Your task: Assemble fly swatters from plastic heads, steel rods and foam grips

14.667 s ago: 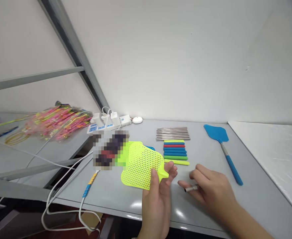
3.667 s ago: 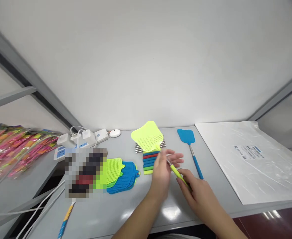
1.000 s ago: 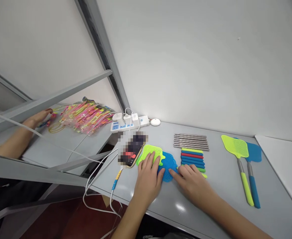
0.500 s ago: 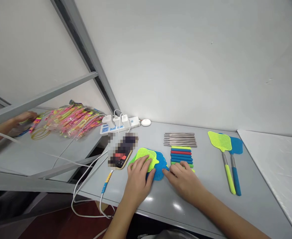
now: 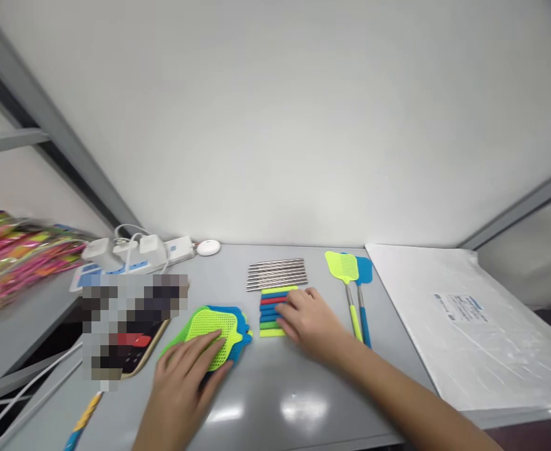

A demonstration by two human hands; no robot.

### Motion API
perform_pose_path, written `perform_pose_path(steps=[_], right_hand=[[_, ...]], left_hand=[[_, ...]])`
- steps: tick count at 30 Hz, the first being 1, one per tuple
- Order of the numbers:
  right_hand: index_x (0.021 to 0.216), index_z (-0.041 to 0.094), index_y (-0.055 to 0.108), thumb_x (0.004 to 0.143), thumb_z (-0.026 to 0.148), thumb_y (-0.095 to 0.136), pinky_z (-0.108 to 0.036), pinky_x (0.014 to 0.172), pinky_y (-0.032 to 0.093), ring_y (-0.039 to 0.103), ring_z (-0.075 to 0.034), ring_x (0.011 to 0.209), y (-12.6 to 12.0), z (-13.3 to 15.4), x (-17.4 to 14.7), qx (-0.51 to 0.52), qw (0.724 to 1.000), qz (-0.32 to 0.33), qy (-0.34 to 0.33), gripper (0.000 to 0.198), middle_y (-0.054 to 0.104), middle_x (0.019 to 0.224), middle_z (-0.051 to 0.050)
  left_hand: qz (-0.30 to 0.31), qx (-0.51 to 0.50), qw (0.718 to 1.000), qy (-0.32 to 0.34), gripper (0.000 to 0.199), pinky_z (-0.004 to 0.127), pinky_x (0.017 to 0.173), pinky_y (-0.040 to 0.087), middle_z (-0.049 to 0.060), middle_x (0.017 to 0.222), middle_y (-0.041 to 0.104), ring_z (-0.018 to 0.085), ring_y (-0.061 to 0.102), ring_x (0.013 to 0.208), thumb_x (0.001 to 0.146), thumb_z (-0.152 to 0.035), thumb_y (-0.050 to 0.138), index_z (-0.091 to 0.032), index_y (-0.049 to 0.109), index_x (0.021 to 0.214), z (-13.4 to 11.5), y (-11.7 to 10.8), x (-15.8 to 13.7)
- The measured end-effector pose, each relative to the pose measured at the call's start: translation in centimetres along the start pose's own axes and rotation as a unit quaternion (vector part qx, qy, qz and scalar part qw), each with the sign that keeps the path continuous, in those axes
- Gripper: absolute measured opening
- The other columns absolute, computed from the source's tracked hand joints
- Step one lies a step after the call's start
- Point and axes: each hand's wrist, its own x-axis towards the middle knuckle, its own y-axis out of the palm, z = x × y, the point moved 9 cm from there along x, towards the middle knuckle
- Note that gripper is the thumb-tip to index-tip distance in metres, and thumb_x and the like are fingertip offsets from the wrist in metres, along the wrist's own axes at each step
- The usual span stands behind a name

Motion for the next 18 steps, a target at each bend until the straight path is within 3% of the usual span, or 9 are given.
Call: perform_pose_path(steps=[4,8,14,18], right_hand=[[0.095,0.019,0.066,0.099,0.027,0.041,-0.032,0.076,0.033,0.051,-0.018,0.082,-0.3,-7.0,1.7,-0.005,0.997,-0.001,0.074,0.026,0.055,0.092,-0.006],[0.103,0.019,0.067,0.101,0.028,0.038,-0.028,0.071,0.036,0.054,-0.015,0.08,0.4,-11.5,4.3,0.026,0.994,0.003,0.108,0.03,0.055,0.095,-0.006],[0.104,0.022,0.07,0.097,0.03,0.046,-0.026,0.075,0.039,0.057,-0.017,0.085,3.0,-13.4,8.8,0.062,0.993,0.033,0.092,0.025,0.056,0.098,-0.007],[0.097,0.023,0.071,0.093,0.028,0.054,-0.028,0.078,0.04,0.057,-0.018,0.089,4.5,-13.2,10.5,0.079,0.993,0.052,0.065,0.018,0.058,0.097,-0.006]], left_hand=[[-0.014,-0.016,0.999,0.03,0.031,0.042,0.097,0.039,0.006,0.115,0.071,0.025,0.064,0.104,0.089,-0.029,0.061,-0.022,0.062,0.119,0.0,-0.1,0.0],[-0.065,0.0,0.998,0.007,0.026,0.045,0.105,0.034,0.004,0.104,0.075,0.023,0.068,0.095,0.089,-0.024,0.06,-0.023,0.064,0.115,-0.2,-1.9,0.6],[-0.183,0.047,0.979,-0.077,0.013,0.051,0.109,0.027,0.005,0.085,0.076,0.022,0.067,0.082,0.091,-0.023,0.055,-0.023,0.068,0.096,-0.5,-6.5,1.2],[-0.166,-0.009,0.986,-0.012,0.013,0.041,0.105,0.034,0.0,0.082,0.076,0.017,0.066,0.078,0.092,-0.029,0.056,-0.027,0.069,0.092,-5.0,-6.5,2.3]])
